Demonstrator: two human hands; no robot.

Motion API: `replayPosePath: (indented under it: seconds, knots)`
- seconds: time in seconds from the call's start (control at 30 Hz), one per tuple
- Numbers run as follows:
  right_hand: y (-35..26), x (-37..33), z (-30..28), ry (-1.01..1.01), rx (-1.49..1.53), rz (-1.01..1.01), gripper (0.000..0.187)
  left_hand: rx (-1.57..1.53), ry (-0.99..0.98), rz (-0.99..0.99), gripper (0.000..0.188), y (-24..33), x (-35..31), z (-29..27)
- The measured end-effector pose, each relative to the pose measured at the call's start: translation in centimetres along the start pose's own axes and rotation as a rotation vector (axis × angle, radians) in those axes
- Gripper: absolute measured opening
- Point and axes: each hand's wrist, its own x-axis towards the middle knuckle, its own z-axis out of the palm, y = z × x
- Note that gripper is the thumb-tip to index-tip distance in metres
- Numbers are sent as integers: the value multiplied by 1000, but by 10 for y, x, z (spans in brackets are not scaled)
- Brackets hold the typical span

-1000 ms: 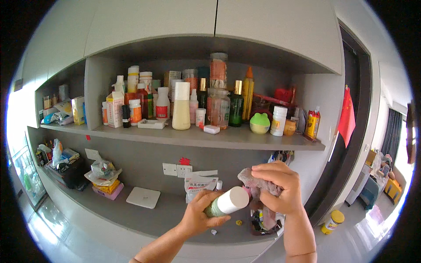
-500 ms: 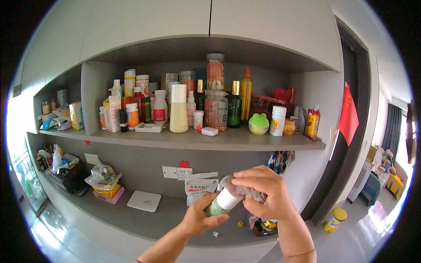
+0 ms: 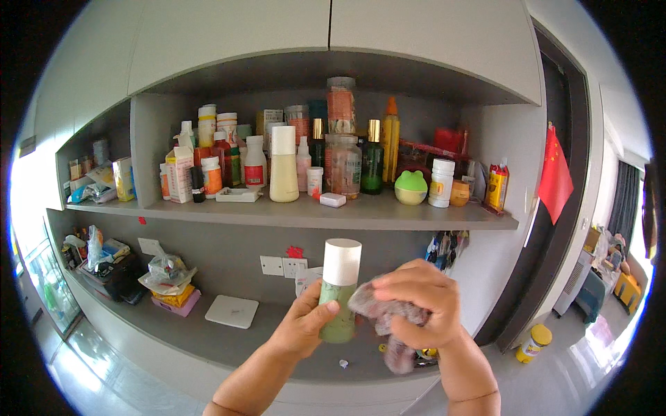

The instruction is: The person wipes a countertop and an open shelf with a cloth, moving various items aside to clean underneath. They handle a bottle, a pink thermos, and multiple cosmetic containers, wiping each before placing them back on the shelf.

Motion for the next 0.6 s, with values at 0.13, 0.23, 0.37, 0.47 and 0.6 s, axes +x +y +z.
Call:
replayPosePath:
  seconds: [0.13, 0.23, 0.37, 0.47, 0.6]
  knots:
    - [4, -14, -18, 170, -59, 108, 37, 210, 119, 181, 58, 26, 22, 13]
    - [8, -33, -27, 236, -71, 179, 37, 378, 120, 325, 51, 61, 70, 36]
    - [4, -49, -29, 272, -89, 213, 37, 572, 157, 477, 50, 88, 150, 60]
    - [1, -51, -31, 278, -84, 216, 37, 946, 280, 546, 57, 72, 202, 46]
    - [1, -58, -42, 282, -118, 228, 37, 1352, 421, 431, 61, 58, 222, 56]
